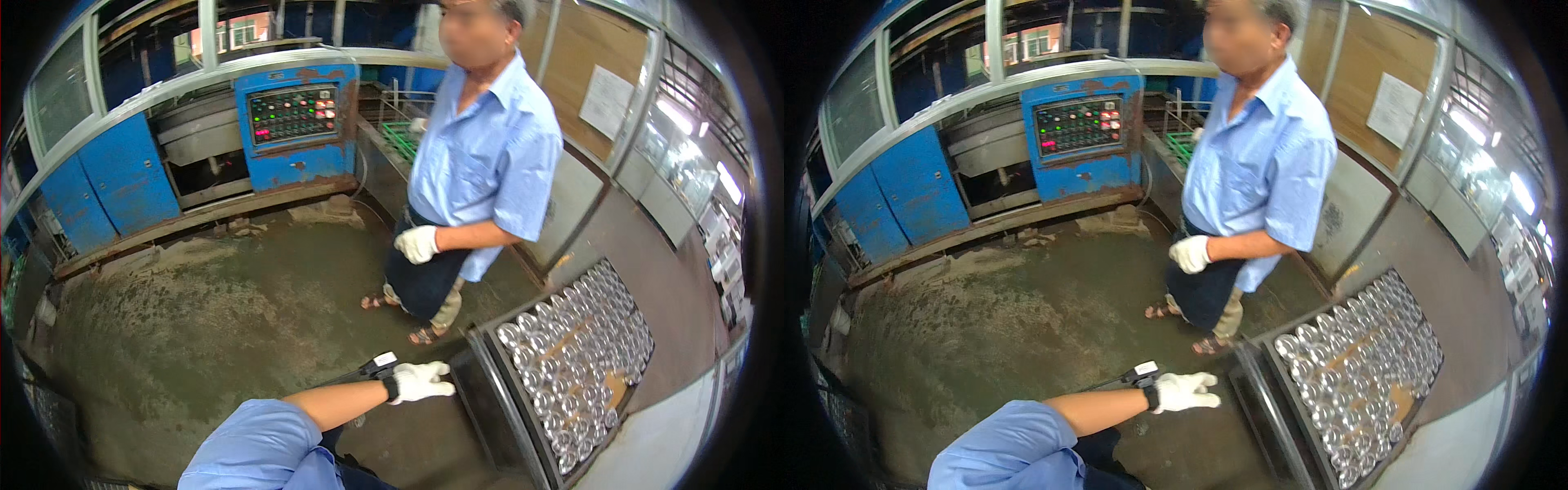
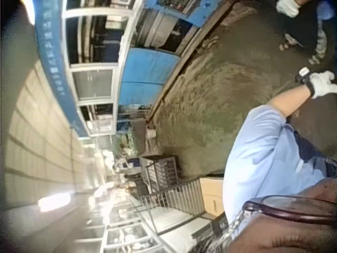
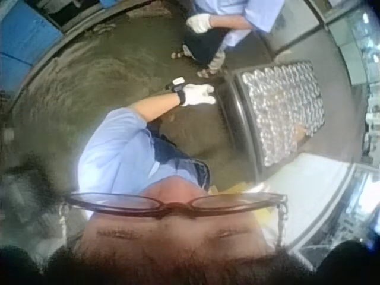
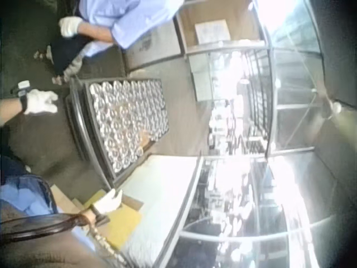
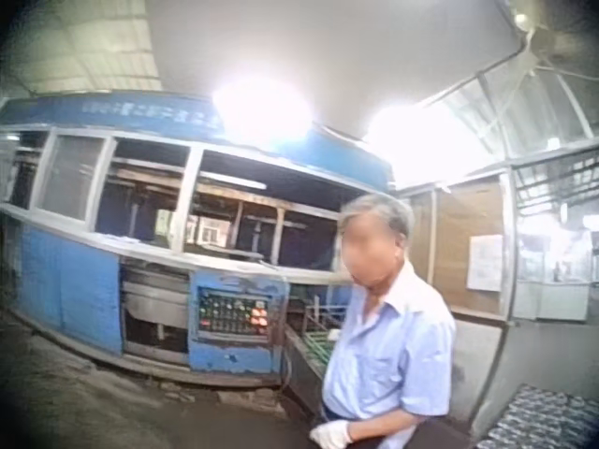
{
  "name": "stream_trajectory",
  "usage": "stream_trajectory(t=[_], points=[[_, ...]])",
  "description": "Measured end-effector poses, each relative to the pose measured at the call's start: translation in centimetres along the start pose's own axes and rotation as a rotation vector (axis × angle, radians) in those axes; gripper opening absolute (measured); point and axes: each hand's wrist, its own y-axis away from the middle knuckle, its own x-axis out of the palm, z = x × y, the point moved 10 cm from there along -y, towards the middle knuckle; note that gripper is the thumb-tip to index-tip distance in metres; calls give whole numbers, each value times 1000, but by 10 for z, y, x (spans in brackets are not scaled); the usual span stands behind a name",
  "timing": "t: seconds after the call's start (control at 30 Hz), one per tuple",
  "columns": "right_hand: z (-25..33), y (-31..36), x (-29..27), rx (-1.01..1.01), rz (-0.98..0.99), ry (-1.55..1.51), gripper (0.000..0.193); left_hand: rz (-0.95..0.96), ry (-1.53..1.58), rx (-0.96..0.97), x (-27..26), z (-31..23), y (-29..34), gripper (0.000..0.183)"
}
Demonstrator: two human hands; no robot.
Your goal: Operating an industrial washing machine to process metal parts, including moving carts and racks.
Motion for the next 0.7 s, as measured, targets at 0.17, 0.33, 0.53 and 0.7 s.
stream_trajectory(t=[0.17, 0.33, 0.53, 0.7], points=[[173, 115, 58, -626, 97, -218, 28, -372, -4, -223, -171, 171, 59, 87], [249, 214, 260, -311, 554, -403, 23, -780, -192, -347, -361, 253, 144, 86], [593, 331, 290, -794, 956, -912, 29, -876, 569, -161, -495, 331, 156, 85], [721, 403, 372, -842, 1065, -957, 24, -987, 700, -162, -554, 401, 121, 78]])
